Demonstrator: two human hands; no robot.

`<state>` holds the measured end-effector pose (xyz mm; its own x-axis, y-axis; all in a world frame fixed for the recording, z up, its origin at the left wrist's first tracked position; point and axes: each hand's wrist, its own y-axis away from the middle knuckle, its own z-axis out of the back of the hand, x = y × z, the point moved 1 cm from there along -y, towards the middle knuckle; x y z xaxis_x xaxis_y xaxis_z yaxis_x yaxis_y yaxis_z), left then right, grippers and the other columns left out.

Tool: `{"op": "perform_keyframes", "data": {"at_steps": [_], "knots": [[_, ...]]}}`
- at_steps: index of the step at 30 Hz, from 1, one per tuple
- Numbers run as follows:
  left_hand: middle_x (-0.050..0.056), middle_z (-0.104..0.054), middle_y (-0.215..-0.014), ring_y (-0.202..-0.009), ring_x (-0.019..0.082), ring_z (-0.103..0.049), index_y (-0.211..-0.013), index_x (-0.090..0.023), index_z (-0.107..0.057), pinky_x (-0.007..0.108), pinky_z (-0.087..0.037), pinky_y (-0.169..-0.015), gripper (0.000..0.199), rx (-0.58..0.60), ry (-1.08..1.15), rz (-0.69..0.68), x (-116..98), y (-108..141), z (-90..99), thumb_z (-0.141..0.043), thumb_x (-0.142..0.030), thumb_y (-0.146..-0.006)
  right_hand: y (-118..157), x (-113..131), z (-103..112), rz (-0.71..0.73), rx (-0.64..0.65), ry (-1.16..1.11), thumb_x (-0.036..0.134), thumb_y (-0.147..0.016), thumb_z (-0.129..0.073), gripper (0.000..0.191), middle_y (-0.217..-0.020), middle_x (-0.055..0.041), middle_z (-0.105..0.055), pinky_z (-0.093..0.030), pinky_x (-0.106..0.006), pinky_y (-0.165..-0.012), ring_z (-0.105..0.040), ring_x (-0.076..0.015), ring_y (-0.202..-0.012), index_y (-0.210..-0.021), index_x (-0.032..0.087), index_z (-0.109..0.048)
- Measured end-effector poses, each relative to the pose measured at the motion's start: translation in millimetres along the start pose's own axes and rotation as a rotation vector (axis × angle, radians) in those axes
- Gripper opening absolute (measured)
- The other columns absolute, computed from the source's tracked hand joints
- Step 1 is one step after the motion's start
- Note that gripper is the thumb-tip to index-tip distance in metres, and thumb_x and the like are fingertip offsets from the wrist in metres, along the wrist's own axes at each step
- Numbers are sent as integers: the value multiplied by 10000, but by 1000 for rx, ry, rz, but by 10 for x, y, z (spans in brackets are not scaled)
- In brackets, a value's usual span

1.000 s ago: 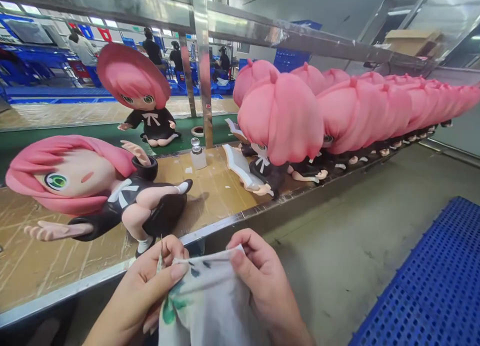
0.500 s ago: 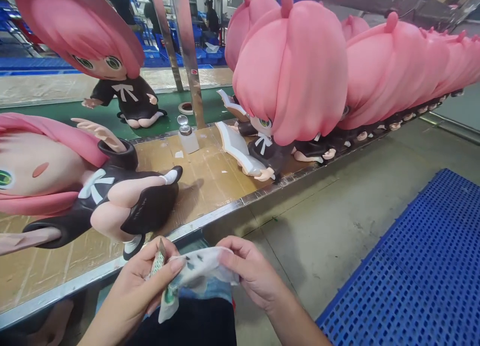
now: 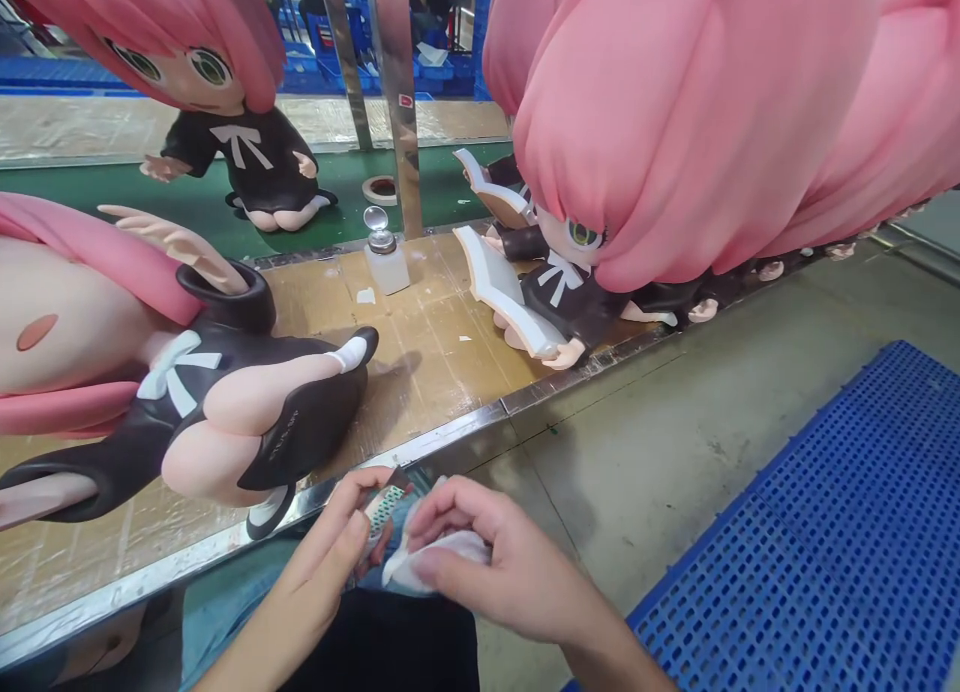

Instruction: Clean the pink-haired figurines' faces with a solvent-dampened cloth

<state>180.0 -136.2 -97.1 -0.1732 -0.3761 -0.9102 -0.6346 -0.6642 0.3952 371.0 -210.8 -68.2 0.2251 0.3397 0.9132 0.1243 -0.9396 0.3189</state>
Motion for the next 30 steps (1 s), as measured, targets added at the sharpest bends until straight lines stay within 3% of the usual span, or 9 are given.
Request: {"op": "perform_keyframes", "data": {"at_steps": [2,4,6,9,15,19,25,30], "knots": [[54,-608,-1078,-954,222,-538,-1209,-232,-556,315,-403,-816,664,88,20,-12,-4,-47,-15,-471,-802,-879,-36,45,-77,47,-25,109,311,-903,-722,156,-946,4,-678,-446,-177,-689,-595,-82,-786,-1017,224,-659],[32,-600,-943,-858,198,-528,-1067,-206,-601,300,-411,-772,656,150,29,-21,-9,-80,-30,-509,-818,-846,-74,79,-127,133,-131,249,299,-912,-688,110,-906,4,-682,-445,-188,-662,-598,-91,-756,-1000,233,-676],[-9,-529,-796,-739,151,-457,-920,-192,-600,264,-372,-690,565,151,22,-23,-13,-98,-38,-575,-754,-860,-106,90,-138,174,-231,312,331,-914,-683,117,-888,-4,-679,-446,-197,-639,-600,-105,-749,-981,236,-679],[-39,-436,-678,-661,120,-380,-748,-183,-535,243,-316,-631,521,103,1,-25,-20,-94,-38,-588,-678,-903,-150,62,-95,120,-277,213,412,-883,-737,221,-871,-9,-660,-447,-192,-614,-581,-105,-726,-972,228,-655],[-39,-442,-563,-523,101,-372,-660,-188,-506,243,-277,-497,569,121,74,30,-14,-25,-34,-536,-697,-912,-317,-60,-50,28,-203,-40,470,-835,-803,355,-790,14,-594,-421,-167,-614,-524,-76,-691,-949,191,-616],[-57,-395,-514,-447,86,-313,-658,-193,-502,235,-240,-428,582,110,183,103,17,-2,-42,-534,-728,-884,-384,-113,-105,6,-147,-68,529,-865,-758,380,-743,29,-542,-373,-165,-564,-463,-65,-639,-939,182,-622],[-59,-406,-511,-446,81,-300,-673,-185,-521,231,-219,-419,585,57,216,146,19,-24,-32,-593,-742,-838,-374,-127,-110,-24,-81,-56,584,-848,-753,468,-690,27,-511,-358,-185,-574,-425,-66,-618,-801,155,-572],[-33,-446,-551,-497,107,-354,-708,-179,-555,248,-252,-474,631,42,171,132,5,0,-22,-483,-782,-881,-365,-110,-145,2,-93,-85,561,-873,-738,434,-695,41,-514,-359,-189,-588,-425,-67,-621,-868,175,-540]]}}
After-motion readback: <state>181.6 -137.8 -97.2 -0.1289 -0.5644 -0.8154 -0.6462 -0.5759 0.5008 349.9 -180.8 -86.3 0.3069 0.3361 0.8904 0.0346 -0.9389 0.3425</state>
